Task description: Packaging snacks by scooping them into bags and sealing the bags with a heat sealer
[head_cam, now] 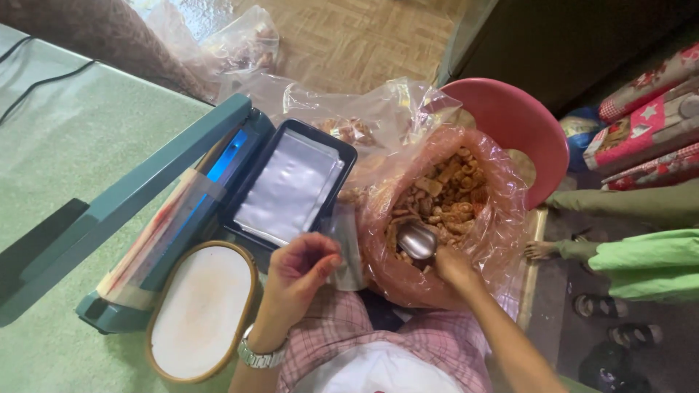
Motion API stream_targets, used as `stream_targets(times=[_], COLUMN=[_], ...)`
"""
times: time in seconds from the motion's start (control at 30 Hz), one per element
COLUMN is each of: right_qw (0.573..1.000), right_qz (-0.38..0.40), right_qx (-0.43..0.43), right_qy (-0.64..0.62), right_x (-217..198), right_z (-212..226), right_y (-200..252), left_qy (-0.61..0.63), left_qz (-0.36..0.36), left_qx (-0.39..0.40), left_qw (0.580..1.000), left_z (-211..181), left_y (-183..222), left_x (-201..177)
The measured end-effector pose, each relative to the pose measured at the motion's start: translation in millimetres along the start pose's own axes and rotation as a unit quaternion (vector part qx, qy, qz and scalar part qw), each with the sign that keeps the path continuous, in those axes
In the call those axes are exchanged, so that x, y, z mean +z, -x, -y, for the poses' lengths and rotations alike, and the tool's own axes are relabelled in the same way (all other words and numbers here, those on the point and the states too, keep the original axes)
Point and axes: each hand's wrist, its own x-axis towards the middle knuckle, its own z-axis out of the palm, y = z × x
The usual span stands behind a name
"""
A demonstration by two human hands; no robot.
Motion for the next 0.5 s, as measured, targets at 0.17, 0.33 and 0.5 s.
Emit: stream_targets(times=[0.17, 0.33, 0.5], right_qw=[0.994, 0.979, 0.959], right_qz=[0.009, -0.189, -0.272], right_qx=[0.055, 0.010, 0.013], right_qy=[-0.090, 0.080, 0.081], right_x=[-86.1, -92.2, -80.0], right_z=[36.6, -3.0, -9.7], right_y=[62.5, 29.4, -19.9], left_qy=[0.074, 0.098, 0.047], left_qz=[0.044, 0.006, -0.059], left_qx=[-0.018, -0.056, -0.057], left_qw=[0.996, 0.994, 0.996], left_z=[27.2, 80.4, 114.4], left_y=[9.9, 14.7, 16.4], left_x=[2.9, 5.9, 16.3])
